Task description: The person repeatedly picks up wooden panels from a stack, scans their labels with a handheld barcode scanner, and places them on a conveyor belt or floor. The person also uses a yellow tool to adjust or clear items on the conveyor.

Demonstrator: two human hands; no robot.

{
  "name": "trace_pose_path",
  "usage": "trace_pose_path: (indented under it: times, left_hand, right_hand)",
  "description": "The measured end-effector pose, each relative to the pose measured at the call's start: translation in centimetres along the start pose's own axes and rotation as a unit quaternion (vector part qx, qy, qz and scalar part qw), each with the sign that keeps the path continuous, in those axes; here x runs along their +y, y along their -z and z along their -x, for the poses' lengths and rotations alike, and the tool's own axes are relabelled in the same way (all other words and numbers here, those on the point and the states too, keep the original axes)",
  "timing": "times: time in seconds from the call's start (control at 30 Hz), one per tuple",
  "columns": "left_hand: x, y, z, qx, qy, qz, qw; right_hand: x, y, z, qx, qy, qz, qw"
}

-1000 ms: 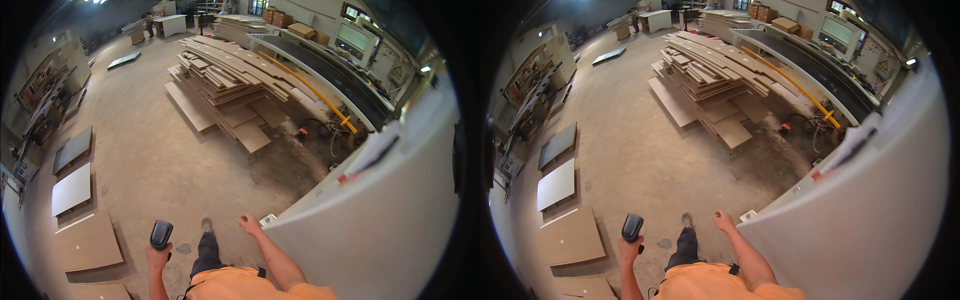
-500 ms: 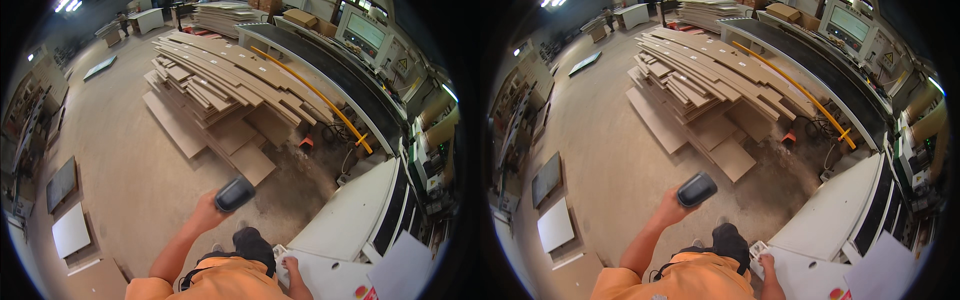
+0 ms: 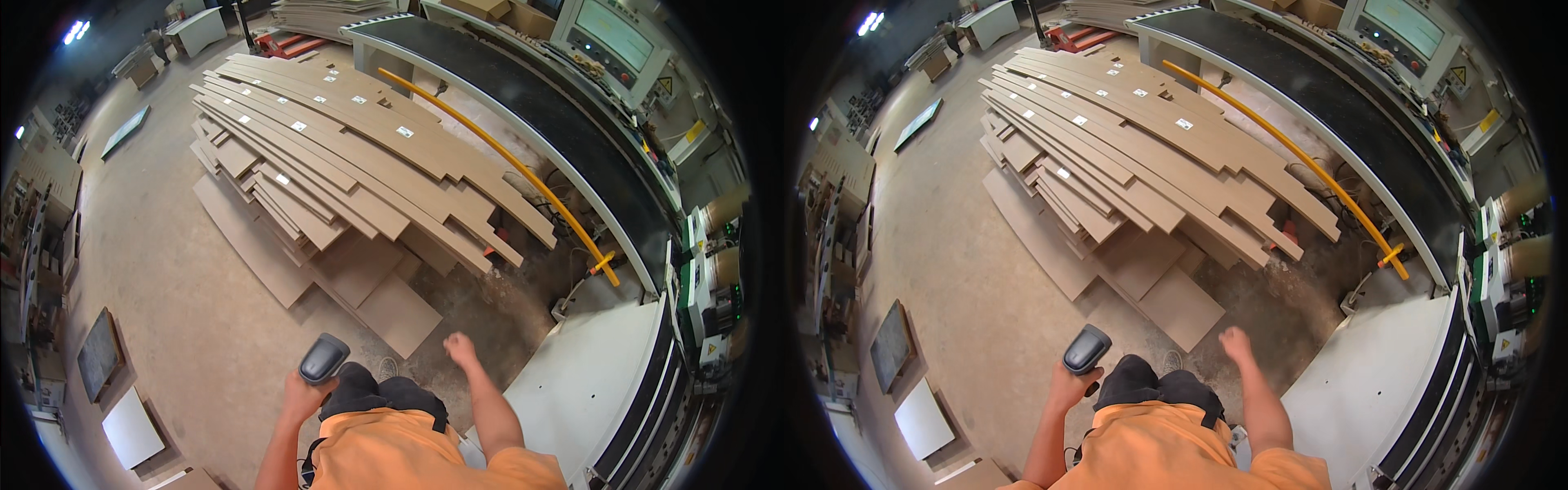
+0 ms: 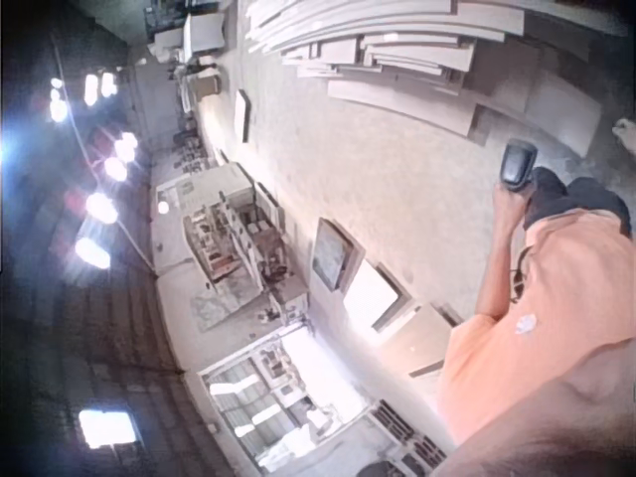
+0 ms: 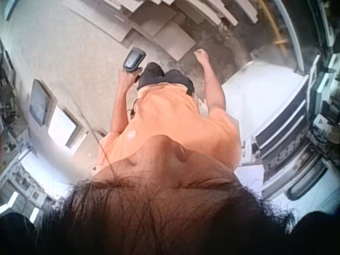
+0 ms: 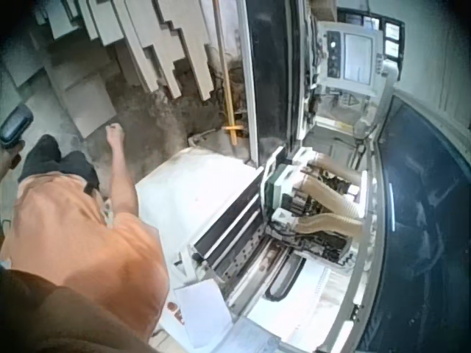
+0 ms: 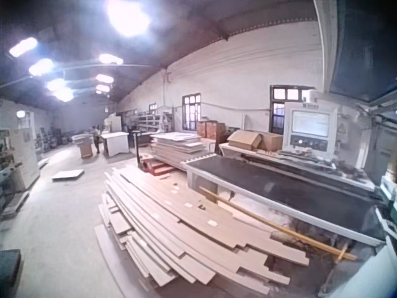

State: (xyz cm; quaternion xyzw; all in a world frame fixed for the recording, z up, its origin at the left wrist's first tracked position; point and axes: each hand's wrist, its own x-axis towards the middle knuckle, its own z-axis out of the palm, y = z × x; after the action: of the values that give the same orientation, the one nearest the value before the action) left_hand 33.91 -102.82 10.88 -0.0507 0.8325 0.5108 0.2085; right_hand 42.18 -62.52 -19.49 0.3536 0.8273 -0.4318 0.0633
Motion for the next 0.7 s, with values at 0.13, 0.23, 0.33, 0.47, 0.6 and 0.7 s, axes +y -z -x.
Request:
trace_pose_path:
  times: [0.13,0.23,0.33,0.47,0.6,0.7]
  left_hand:
    - [3.4,-0.2,-9.0,-0.011,0.011,-0.022,1.000]
    - [6.1,-0.3,-15.3,-0.081,0.027,-0.047,0.995]
    - [8.2,0.1,-20.2,-0.102,0.020,-0.059,0.993]
    - [8.7,0.8,-26.4,-0.117,0.064,-0.013,0.991]
    - [6.8,1.9,-30.4,-0.109,0.111,-0.027,0.988]
    - [5.0,2.9,-32.3,-0.083,0.141,-0.030,0.986]
  right_hand:
    - [-15.8,4.0,-9.3,0.019,0.103,-0.030,0.994]
    - [-24.1,5.8,-12.8,0.060,0.128,-0.083,0.987]
    - [-29.6,7.2,-16.0,0.051,0.171,0.001,0.984]
    - [-34.3,7.8,-24.0,0.142,0.219,0.212,0.942]
    - [-36.8,6.7,-32.0,0.157,0.218,0.298,0.916]
    - [-38.5,4.9,-35.8,0.114,0.189,0.364,0.905]
